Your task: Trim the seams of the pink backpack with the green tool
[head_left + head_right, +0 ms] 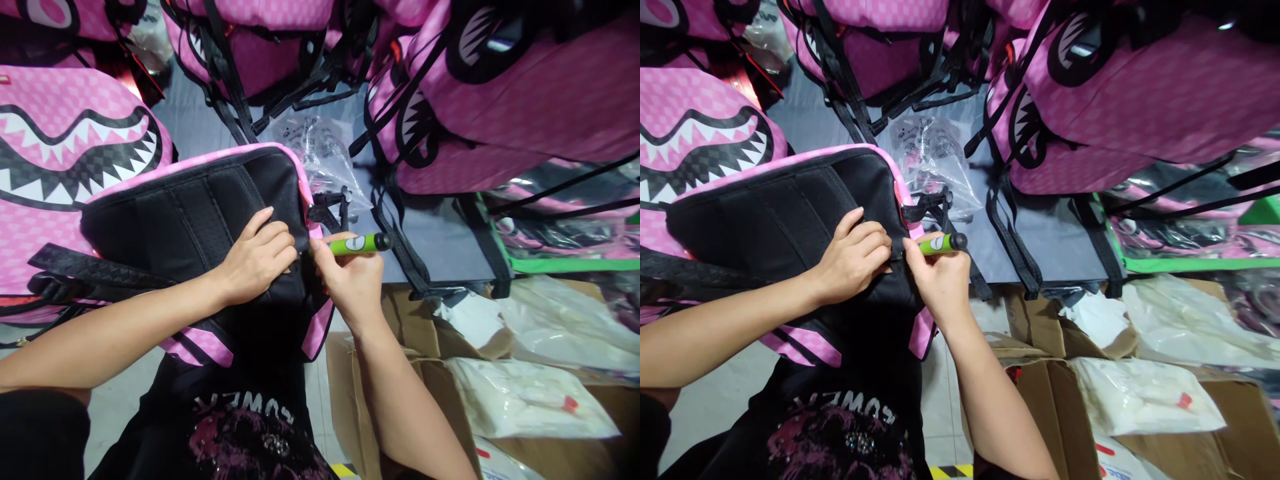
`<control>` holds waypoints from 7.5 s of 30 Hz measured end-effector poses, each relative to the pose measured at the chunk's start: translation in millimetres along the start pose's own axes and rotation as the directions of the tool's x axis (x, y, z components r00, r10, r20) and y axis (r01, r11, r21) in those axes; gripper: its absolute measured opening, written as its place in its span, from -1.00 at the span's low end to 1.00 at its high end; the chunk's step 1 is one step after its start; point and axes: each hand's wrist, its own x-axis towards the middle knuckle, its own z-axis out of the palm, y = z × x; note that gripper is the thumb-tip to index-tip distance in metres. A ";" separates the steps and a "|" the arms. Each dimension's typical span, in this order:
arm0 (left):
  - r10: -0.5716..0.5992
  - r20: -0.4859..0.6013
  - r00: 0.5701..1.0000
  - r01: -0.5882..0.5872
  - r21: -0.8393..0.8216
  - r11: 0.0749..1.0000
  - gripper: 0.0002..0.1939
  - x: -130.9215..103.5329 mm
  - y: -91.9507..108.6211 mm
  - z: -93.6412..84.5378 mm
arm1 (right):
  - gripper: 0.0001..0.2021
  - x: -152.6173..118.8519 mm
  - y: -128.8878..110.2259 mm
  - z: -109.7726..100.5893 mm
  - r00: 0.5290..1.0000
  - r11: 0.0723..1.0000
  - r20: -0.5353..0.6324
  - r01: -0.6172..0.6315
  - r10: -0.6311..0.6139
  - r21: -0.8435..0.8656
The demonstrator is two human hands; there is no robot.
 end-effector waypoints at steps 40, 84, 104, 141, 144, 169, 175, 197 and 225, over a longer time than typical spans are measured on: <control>0.075 0.399 0.914 -0.070 -0.027 0.997 -0.80 33.6 19.9 -126.0 | -0.71 -71.8 -49.7 -28.1 0.972 0.957 -0.210 0.158 -0.107 0.243; -0.338 0.451 0.826 0.164 0.381 0.910 0.37 -24.3 -29.5 -102.1 | -0.57 -69.0 -17.8 51.9 0.653 0.656 0.067 0.754 -0.755 0.033; -0.537 0.422 0.731 0.368 0.419 0.830 0.01 -19.9 -29.1 -84.7 | -0.76 12.4 -70.0 28.2 0.537 0.809 0.785 0.583 -0.310 -0.079; -0.455 0.433 0.778 0.328 0.337 0.882 -0.27 -20.0 -47.3 -76.1 | -0.73 12.2 -82.4 35.3 0.537 0.745 0.801 0.641 -0.265 -0.183; -0.463 0.411 0.786 0.335 0.346 0.876 -0.30 -21.4 -45.8 -75.9 | -0.74 10.6 -82.9 35.8 0.537 0.741 0.795 0.648 -0.281 -0.176; -0.519 0.044 0.853 0.454 0.429 0.781 -0.58 -107.8 -1.0 -122.8 | -0.77 -86.9 -49.1 98.2 0.659 0.576 0.270 0.748 -0.702 -0.329; -0.581 0.130 0.804 0.476 0.444 0.759 -0.52 -105.2 1.1 -132.7 | -0.82 -79.8 -75.7 93.1 0.652 0.624 0.071 0.747 -0.755 -0.230; -0.636 0.010 0.771 0.564 0.451 0.691 -0.56 -95.3 -0.3 -115.0 | -0.79 88.4 19.1 118.8 0.649 0.656 0.607 0.708 -0.458 -0.262; -0.524 0.398 0.753 0.376 0.393 0.839 -0.57 -15.5 -16.5 -98.6 | -0.66 -4.1 -78.3 -64.4 0.986 0.968 0.142 0.118 -0.088 -0.223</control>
